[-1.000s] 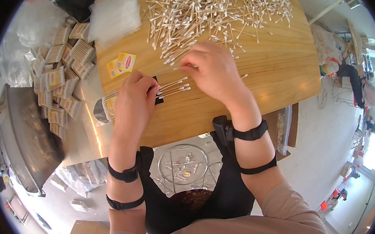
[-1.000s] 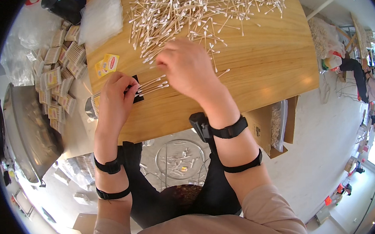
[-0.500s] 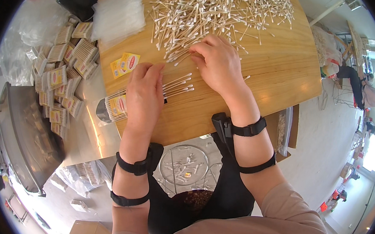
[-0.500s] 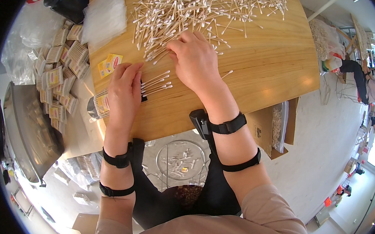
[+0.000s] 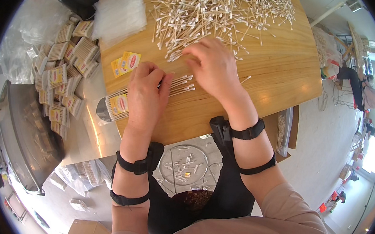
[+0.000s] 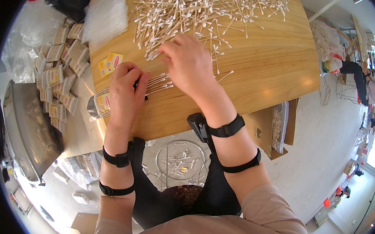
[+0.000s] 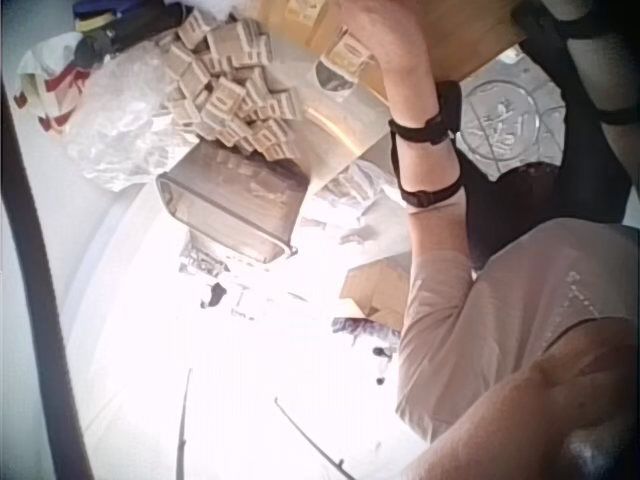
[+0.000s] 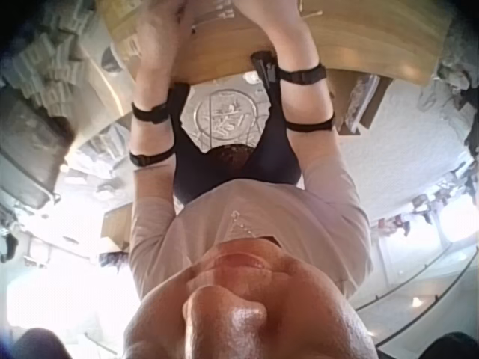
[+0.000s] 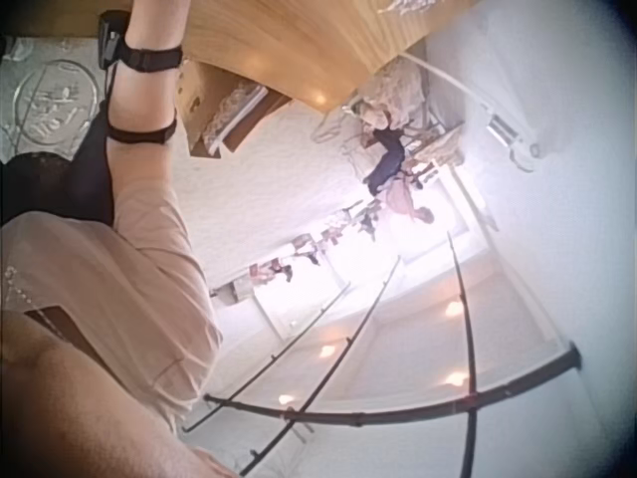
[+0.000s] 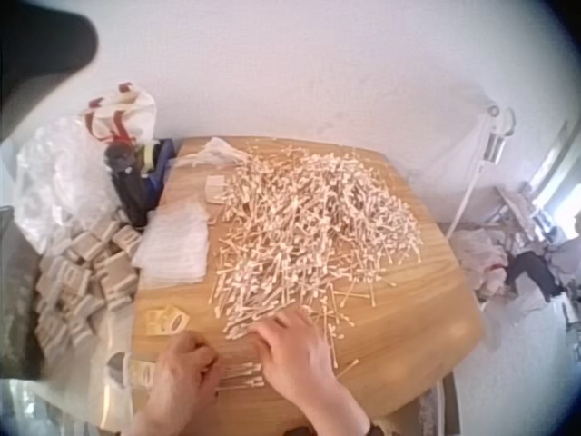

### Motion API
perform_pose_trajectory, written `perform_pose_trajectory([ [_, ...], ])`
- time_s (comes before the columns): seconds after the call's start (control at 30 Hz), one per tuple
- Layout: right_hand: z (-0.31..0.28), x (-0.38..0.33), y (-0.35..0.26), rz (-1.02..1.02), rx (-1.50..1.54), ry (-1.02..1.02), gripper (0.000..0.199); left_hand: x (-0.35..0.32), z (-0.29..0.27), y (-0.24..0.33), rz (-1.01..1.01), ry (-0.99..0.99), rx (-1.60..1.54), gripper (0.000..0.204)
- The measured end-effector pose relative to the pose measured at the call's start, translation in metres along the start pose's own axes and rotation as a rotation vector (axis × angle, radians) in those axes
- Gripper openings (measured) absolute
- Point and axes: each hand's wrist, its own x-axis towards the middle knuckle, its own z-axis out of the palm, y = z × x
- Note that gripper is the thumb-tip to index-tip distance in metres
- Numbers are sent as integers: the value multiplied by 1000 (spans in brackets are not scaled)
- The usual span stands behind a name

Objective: The person organizes cotton swabs into rows and places them into small plastic packages.

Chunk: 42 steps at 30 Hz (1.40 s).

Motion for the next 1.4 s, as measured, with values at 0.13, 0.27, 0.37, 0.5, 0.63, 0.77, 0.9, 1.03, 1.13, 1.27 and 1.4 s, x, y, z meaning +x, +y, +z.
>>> perform_pose_trajectory([
  [0.13, -3, 2, 8, 62, -100, 55, 16, 0, -1, 1, -4, -13, -27, 14],
  [0.27, 1, 3, 6, -3, -149, 10, 16, -1, 2, -3, -23, 24, -47, 10],
  [0.37, 2, 3, 5, -7, -130, 7, 15, -2, 1, -6, 0, 54, -13, 11],
  [0.5, -4, 3, 8, -4, -52, 74, 10, -1, 1, -7, 23, 82, 29, 14],
  [0.63, -10, 3, 2, -43, -43, 64, 9, 1, 2, -4, 36, 176, 26, 16],
  [0.77, 0, 0, -14, -84, -4, -52, 9, 0, 0, -6, -27, 152, -45, 15],
  [0.9, 5, 1, -12, -39, 56, 6, 10, -3, 0, -9, 44, 79, -22, 18],
  [1.03, -3, 1, 2, 56, -71, 58, 11, -3, 2, -8, 40, -2, -51, 19],
  [1.13, 0, 0, 4, 31, -104, -2, 10, -4, 1, -8, 33, 18, -54, 17],
  [1.27, 0, 1, 2, -5, -91, -25, 9, -1, -1, -4, 12, 78, -27, 24],
  [1.4, -6, 1, -5, -38, -49, -91, 7, 1, -1, -5, 34, 178, 32, 34],
])
